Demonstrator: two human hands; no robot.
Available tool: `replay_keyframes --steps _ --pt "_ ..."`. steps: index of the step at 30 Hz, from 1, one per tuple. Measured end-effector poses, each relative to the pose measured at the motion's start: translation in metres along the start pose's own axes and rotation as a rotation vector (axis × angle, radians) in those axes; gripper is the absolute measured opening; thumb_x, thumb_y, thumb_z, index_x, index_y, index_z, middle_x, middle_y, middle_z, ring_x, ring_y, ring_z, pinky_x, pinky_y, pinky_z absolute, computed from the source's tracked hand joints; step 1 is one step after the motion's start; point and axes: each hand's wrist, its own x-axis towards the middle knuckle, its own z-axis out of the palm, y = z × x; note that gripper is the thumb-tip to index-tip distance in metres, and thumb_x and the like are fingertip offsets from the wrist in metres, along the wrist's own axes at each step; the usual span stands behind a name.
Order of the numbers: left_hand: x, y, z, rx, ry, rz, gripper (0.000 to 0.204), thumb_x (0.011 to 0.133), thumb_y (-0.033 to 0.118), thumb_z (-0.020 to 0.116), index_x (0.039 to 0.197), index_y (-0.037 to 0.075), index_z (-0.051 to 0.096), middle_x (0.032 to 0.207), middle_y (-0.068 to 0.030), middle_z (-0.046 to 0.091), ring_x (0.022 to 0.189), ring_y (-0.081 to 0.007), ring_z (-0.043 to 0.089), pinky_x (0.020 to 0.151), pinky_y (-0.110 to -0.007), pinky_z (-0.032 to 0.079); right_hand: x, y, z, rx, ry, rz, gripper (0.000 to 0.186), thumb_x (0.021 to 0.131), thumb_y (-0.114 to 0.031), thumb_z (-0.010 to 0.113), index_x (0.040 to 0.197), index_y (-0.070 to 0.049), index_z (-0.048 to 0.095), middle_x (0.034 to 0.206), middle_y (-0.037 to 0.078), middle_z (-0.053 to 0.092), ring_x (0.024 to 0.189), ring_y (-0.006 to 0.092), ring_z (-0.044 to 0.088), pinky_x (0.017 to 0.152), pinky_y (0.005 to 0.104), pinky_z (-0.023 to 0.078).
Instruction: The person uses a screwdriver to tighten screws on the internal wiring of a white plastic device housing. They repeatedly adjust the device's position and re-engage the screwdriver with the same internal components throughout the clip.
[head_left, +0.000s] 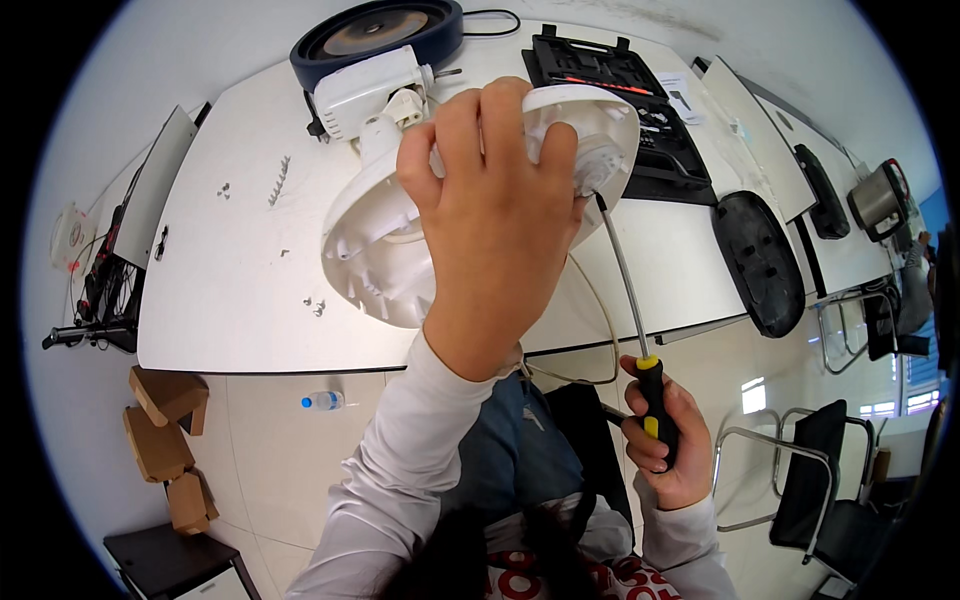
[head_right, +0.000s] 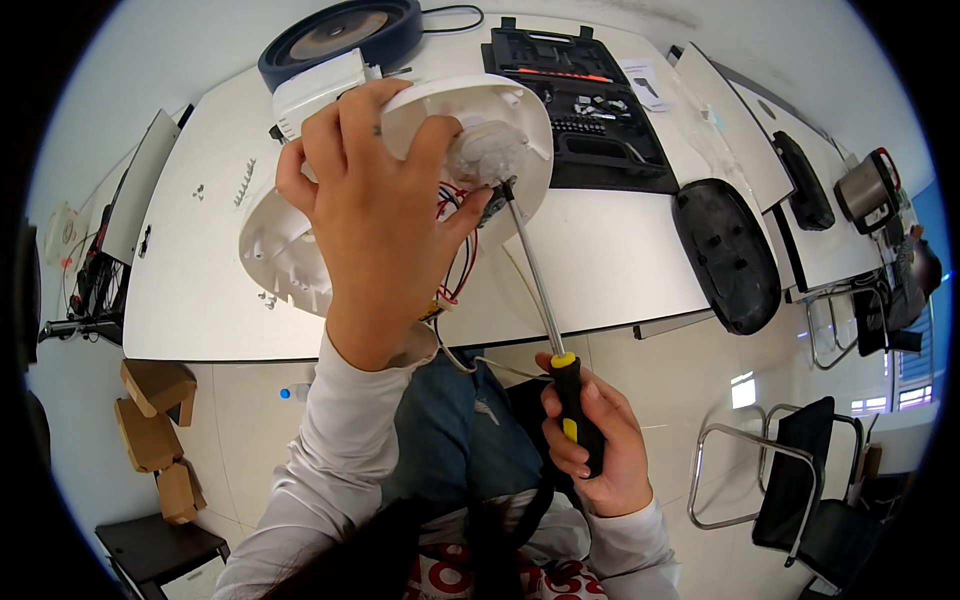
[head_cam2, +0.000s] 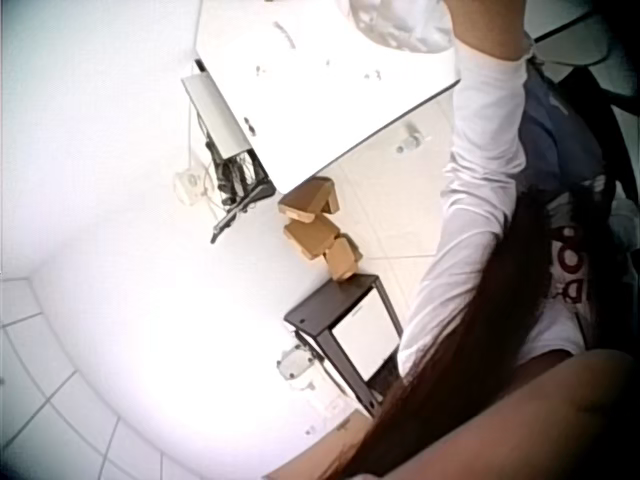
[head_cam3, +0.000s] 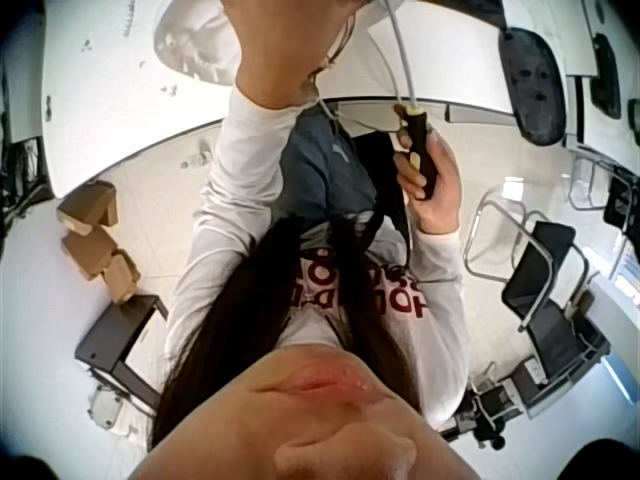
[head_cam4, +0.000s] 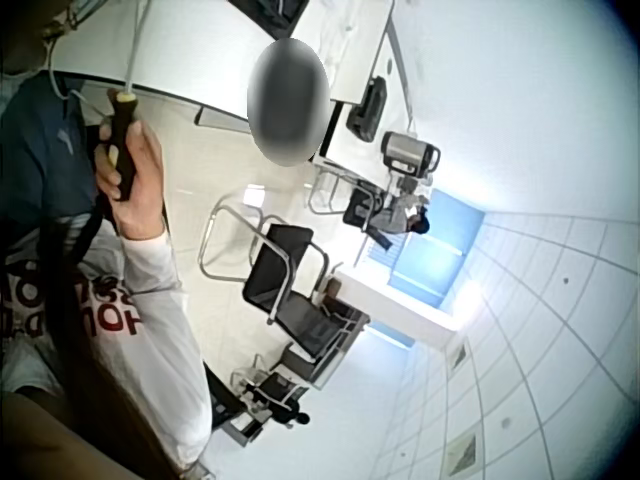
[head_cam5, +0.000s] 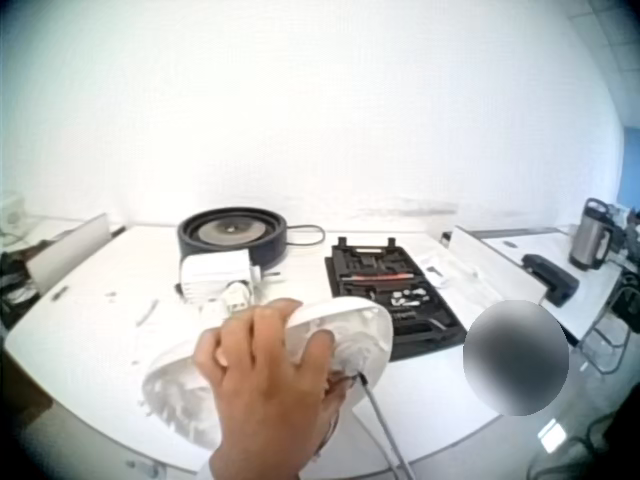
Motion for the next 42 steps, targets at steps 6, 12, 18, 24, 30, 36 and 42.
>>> replay_keyframes --steps 6,12,18,24,30,36,42 --pt "0.000 -0.002 -0.002 -0.014 0.009 -0.003 0.047 0.050 0.026 0.082 0.090 0.017 0.061 0.119 -0.0061 0.047 0.111 -0.0267 0.037 0.090 -0.046 0.023 0.005 0.006 0.004 -0.605 0.128 -0.273 0.042 0.094 -0.022 0.047 0.128 0.003 0.044 0.085 0.008 0.057 0.049 0.0071 0.044 0.040 0.0167 0.030" --pt "0.000 -0.002 0.000 -0.010 0.016 0.002 0.047 0.048 0.027 0.083 0.089 0.017 0.061 0.118 -0.0054 0.047 0.111 -0.0263 0.038 0.090 -0.046 0.023 0.006 0.000 0.008 -1.558 0.363 -0.692 0.037 0.087 -0.005 0.054 0.124 0.000 0.051 0.083 0.011 0.060 0.062 0.0163 0.057 0.057 0.0245 0.044" --pt "-0.001 -0.003 0.002 0.004 0.031 0.014 0.047 0.048 0.027 0.083 0.089 0.018 0.062 0.118 -0.0041 0.047 0.111 -0.0261 0.038 0.091 -0.046 0.023 -0.003 -0.004 0.015 -1.340 0.342 -0.530 0.044 0.087 -0.007 0.044 0.130 0.000 0.046 0.089 0.012 0.062 0.065 0.0146 0.053 0.061 0.0249 0.044" --pt "0.000 -0.002 0.000 0.001 0.007 0.013 0.047 0.048 0.027 0.083 0.090 0.019 0.063 0.119 -0.0026 0.047 0.112 -0.0255 0.039 0.092 -0.046 0.023 -0.012 -0.006 0.014 -0.680 0.088 -0.268 0.057 0.084 -0.016 0.046 0.135 0.006 0.034 0.108 0.024 0.055 0.065 0.0138 0.050 0.056 0.0226 0.043" --pt "0.000 -0.002 -0.002 0.047 0.006 -0.004 0.047 0.047 0.027 0.084 0.089 0.020 0.064 0.118 -0.0025 0.048 0.111 -0.0256 0.039 0.092 -0.047 0.023 -0.012 -0.008 -0.006 -0.388 -0.049 -0.256 0.065 0.082 -0.017 0.060 0.137 0.004 0.032 0.117 0.025 0.054 0.061 0.0175 0.059 0.051 0.0230 0.046" --pt "0.000 -0.003 0.002 0.047 0.029 -0.006 0.049 0.044 0.030 0.085 0.088 0.021 0.066 0.117 -0.0024 0.049 0.110 -0.0267 0.039 0.093 -0.047 0.022 -0.005 -0.003 0.005 -0.607 0.263 -0.456 0.054 0.082 -0.014 0.058 0.129 0.003 0.038 0.115 0.025 0.055 0.055 0.0168 0.060 0.044 0.0181 0.042" --pt "-0.001 -0.006 0.000 0.104 0.053 0.022 0.048 0.044 0.037 0.085 0.086 0.020 0.067 0.117 -0.0022 0.050 0.109 -0.0277 0.040 0.094 -0.045 0.021 -0.016 0.007 -0.013 -1.070 0.383 -0.761 0.046 0.068 0.005 0.064 0.113 0.001 0.053 0.105 0.016 0.061 0.079 0.0221 0.062 0.072 0.0277 0.050"
